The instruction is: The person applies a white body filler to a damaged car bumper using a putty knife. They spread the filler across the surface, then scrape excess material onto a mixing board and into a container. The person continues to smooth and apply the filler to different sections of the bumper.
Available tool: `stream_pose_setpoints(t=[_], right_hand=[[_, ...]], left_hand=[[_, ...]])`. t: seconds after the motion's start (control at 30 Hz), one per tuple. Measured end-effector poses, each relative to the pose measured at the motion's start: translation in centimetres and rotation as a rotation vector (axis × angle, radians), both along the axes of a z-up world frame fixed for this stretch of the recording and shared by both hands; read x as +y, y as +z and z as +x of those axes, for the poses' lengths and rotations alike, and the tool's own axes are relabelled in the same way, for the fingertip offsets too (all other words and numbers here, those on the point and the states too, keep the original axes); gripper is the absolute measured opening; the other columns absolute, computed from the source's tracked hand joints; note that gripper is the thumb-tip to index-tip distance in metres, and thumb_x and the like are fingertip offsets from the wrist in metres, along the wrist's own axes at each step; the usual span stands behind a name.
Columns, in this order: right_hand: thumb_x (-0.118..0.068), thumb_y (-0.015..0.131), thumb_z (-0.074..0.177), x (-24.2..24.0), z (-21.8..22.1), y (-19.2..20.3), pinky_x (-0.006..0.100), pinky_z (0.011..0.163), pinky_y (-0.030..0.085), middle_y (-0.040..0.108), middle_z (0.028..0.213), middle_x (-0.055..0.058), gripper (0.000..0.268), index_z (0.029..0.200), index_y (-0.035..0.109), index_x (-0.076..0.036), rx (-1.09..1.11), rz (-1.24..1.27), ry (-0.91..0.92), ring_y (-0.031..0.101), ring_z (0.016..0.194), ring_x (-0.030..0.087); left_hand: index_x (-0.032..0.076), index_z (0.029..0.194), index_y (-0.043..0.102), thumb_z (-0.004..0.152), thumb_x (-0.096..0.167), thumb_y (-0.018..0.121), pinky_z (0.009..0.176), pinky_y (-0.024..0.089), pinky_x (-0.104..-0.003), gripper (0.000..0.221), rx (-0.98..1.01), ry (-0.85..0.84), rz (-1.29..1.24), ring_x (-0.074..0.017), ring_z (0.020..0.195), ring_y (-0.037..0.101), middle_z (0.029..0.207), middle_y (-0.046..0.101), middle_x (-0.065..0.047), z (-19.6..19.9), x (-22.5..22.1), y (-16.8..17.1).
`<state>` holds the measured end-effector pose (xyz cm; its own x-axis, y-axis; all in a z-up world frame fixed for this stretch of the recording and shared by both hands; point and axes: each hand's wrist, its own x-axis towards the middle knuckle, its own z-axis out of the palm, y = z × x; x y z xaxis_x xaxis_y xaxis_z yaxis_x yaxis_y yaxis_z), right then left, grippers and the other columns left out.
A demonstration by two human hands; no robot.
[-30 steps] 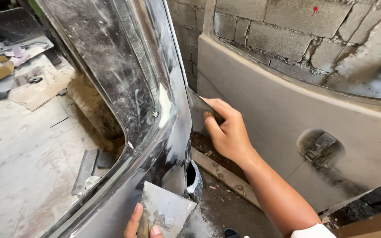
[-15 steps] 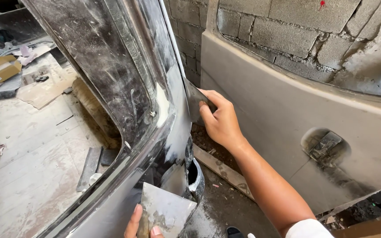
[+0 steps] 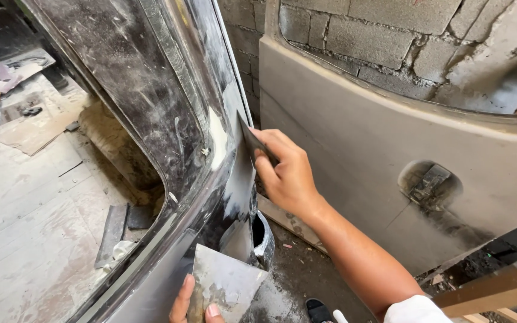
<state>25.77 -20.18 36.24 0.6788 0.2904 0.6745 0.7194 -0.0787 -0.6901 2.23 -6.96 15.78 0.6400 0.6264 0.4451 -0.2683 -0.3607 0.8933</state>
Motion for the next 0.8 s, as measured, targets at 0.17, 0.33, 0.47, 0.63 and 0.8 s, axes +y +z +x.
stream_pose_setpoints(t=[0.17,0.33,0.47,0.63,0.8], right_hand=[[0.002,0.059,0.091,0.8,-2.1,-0.1,0.032,0.087,0.056,0.069,0.114,0.014,0.042,0.132,0.063,-0.001,-0.037,-0.028,-0.059,0.071,0.098,0.027],[0.003,0.062,0.089,0.3,-3.3,-0.7,0.036,0.087,0.054,0.068,0.111,0.016,0.043,0.132,0.064,-0.001,-0.125,-0.060,-0.110,0.068,0.098,0.031],[0.004,0.059,0.089,-2.0,-4.9,-1.0,0.037,0.091,0.054,0.071,0.112,0.014,0.044,0.132,0.065,-0.002,-0.117,-0.098,0.062,0.069,0.101,0.029],[0.005,0.055,0.090,-4.5,-6.2,-2.6,0.034,0.092,0.055,0.072,0.116,0.014,0.041,0.129,0.067,0.000,0.085,-0.030,0.200,0.070,0.103,0.025],[-0.001,0.059,0.095,-6.1,-5.2,-7.4,0.031,0.091,0.051,0.072,0.112,0.009,0.027,0.119,0.068,0.006,0.440,0.070,0.211,0.065,0.102,0.016]], left_hand=[[-0.003,0.148,0.036,0.093,0.005,0.052,0.107,0.052,-0.041,0.058,-0.006,-0.049,-0.067,-0.0347,0.129,0.062,0.138,0.056,-0.030,-0.6,0.3,0.8],[-0.003,0.148,0.036,0.091,0.003,0.052,0.104,0.053,-0.041,0.060,0.013,-0.061,-0.094,-0.0357,0.127,0.062,0.137,0.057,-0.031,-1.0,0.2,0.9],[-0.002,0.149,0.037,0.091,0.004,0.053,0.108,0.052,-0.038,0.060,-0.014,-0.021,-0.047,-0.0315,0.128,0.063,0.138,0.058,-0.028,-1.0,0.0,1.5],[-0.002,0.149,0.039,0.090,0.005,0.053,0.108,0.051,-0.037,0.060,-0.024,-0.005,-0.033,-0.0300,0.127,0.064,0.137,0.059,-0.026,-1.8,0.7,0.5],[-0.001,0.149,0.043,0.089,0.005,0.055,0.109,0.050,-0.036,0.061,-0.015,0.061,-0.035,-0.0278,0.127,0.065,0.135,0.061,-0.024,-3.3,1.0,-1.1]])
